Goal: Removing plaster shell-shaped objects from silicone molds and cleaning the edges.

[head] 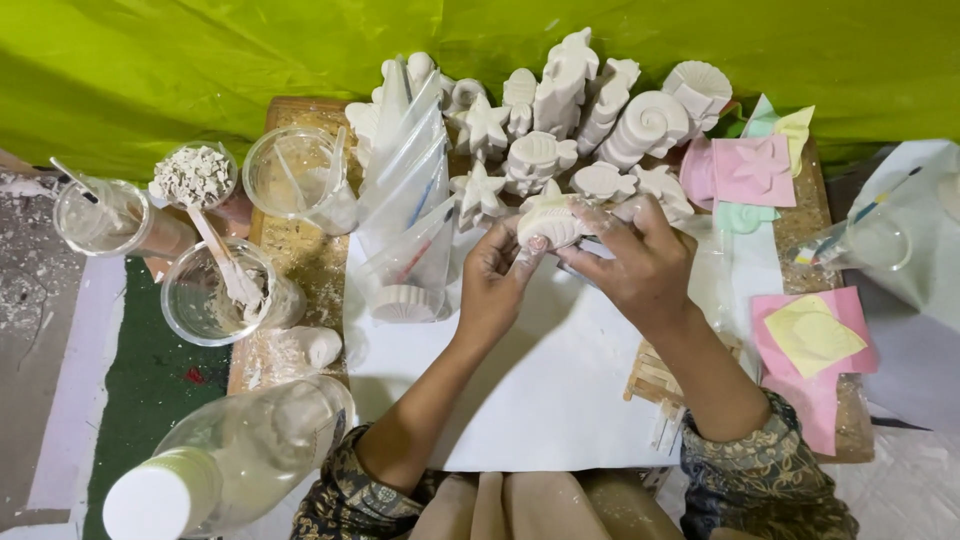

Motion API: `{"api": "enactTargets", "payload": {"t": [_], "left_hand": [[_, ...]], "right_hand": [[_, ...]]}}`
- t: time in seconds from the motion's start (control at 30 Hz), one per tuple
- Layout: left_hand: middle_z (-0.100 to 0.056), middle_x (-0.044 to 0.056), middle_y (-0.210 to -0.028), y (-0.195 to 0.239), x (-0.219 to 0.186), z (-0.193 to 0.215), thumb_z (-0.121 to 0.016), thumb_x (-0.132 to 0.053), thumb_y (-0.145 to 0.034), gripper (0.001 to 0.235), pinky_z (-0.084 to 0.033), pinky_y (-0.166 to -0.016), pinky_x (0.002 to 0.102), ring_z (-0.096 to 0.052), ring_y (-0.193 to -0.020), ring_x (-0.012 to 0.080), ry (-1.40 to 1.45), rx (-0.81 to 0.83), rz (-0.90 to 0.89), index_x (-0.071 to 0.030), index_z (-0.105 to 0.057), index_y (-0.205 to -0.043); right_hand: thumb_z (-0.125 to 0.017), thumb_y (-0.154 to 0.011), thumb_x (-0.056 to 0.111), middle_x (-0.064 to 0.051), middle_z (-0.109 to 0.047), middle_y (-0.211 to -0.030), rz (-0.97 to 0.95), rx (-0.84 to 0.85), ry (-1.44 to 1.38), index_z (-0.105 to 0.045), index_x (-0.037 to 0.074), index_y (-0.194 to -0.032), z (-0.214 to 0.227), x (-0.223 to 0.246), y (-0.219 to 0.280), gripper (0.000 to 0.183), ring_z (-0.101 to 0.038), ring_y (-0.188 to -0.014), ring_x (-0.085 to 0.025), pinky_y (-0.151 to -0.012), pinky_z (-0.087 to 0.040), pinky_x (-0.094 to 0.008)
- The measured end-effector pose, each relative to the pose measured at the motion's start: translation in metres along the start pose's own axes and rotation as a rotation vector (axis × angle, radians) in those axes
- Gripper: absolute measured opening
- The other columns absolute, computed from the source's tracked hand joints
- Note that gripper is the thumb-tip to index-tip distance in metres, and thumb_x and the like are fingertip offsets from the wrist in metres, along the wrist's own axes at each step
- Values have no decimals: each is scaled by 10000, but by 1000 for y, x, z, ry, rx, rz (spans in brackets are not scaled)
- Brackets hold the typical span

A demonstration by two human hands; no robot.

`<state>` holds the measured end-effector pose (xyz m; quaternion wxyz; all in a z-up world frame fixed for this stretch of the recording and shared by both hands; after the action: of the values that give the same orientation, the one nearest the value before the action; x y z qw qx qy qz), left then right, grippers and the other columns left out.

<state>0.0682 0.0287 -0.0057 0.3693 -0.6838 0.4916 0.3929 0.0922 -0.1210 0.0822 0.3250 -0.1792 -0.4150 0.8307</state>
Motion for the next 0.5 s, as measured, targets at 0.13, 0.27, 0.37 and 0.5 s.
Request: {"api": "enactTargets", "payload": {"t": [0.13, 0.27, 0.37, 0.5], "left_hand": [[-743, 122, -1014, 1, -4, -2, -688, -93, -972, 230, -580, -901, 368, -729, -997, 191, 40, -7, 1, -6, -695, -1185], [-740, 144, -1040, 3, -5, 0, -706, -85, -960, 254, -577, -905, 377, -727, -1006, 207, 62, -13, -37, 3, -684, -1197], [-718, 131, -1048, 6, -7, -2, -699, -57, -956, 269, -574, -911, 374, -696, -1014, 186, 87, 14, -48, 14, -665, -1214], [-697, 133, -1020, 6, -8, -2, -702, -34, -947, 279, -585, -885, 369, -689, -988, 187, 70, 31, -85, 27, -653, -1216]], "right_hand": [[-926, -859, 289, -89, -575, -907, -41, 1, -85, -795, 50, -1205, 16, -9, 12, 441, -573, -620, -182, -571, -566, -325], [-693, -1011, 259, -38, -500, -569, -873, 140, -723, -733, 23, -1173, 16, -41, 45, 289, -377, -374, -44, -377, -363, -220], [-576, -1048, 465, 20, -507, -585, -1385, 94, -1090, -668, 86, -1078, 8, -62, 79, 391, -457, -457, -60, -455, -373, -183], [-741, -938, 92, -105, -730, -947, -1724, -205, -1348, -657, 15, -1093, 21, -65, 79, 193, -729, -782, -244, -812, -622, -370]]}}
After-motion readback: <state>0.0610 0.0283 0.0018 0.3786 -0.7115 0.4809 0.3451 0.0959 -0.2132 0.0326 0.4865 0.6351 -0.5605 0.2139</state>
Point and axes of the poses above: each hand's wrist, its own y-axis away from the middle knuckle, its own z-axis out of the back of the hand, x = y × z, the point moved 4 cm from there along -y, towards the middle knuckle
